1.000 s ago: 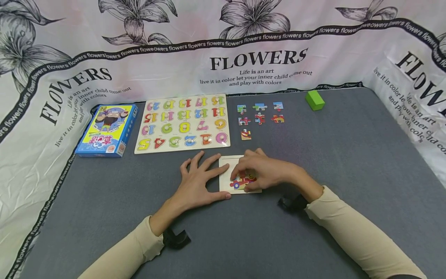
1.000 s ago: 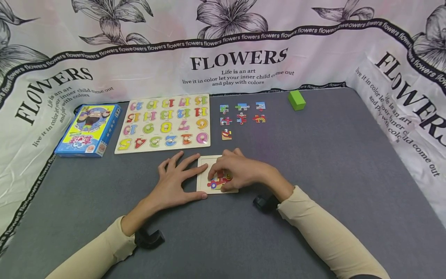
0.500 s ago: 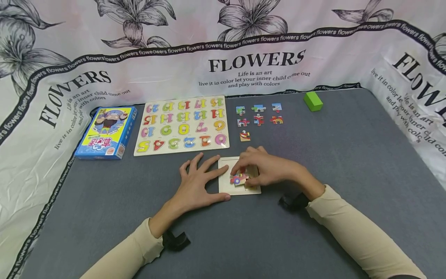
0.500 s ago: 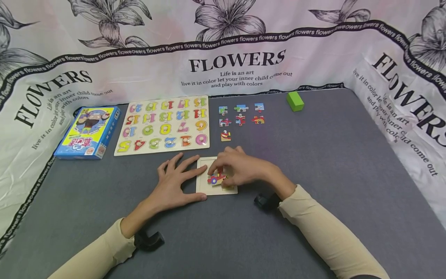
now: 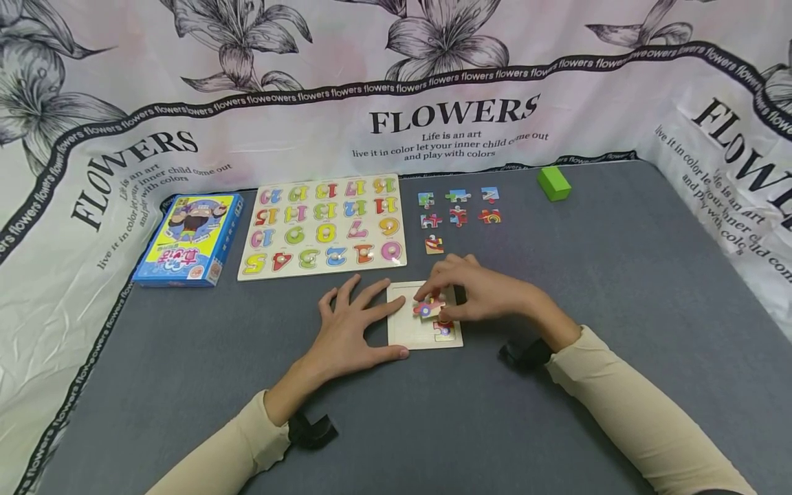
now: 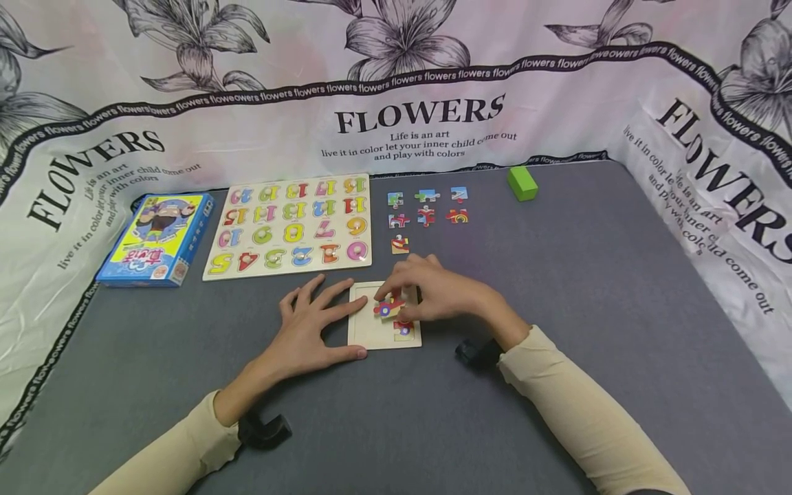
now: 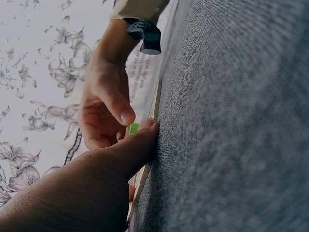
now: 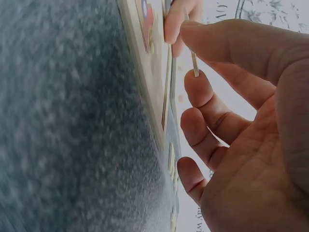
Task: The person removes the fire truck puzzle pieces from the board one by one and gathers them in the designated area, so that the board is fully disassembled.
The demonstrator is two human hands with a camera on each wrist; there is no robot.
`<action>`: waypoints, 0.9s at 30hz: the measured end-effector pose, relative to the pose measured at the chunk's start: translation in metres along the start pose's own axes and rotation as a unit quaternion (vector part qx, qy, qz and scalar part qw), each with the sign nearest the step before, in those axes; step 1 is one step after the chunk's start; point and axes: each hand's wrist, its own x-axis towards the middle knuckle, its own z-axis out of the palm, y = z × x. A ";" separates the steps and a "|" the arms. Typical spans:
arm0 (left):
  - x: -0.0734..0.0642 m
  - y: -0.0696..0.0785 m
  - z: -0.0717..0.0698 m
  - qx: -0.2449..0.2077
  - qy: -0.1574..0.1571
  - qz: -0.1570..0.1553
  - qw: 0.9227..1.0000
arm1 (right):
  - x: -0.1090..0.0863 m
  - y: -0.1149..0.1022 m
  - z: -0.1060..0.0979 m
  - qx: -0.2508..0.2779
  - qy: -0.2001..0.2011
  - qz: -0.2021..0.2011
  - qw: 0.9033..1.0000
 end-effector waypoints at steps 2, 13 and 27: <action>0.000 0.000 0.000 -0.001 0.000 -0.001 1.000 | -0.001 0.001 -0.002 0.005 0.008 0.000 1.000; 0.000 0.002 -0.001 -0.003 -0.001 -0.003 1.000 | -0.003 0.011 -0.011 0.007 0.038 0.022 0.999; -0.001 0.003 -0.001 -0.006 0.003 -0.001 1.000 | -0.009 0.033 -0.021 0.015 0.081 0.035 0.996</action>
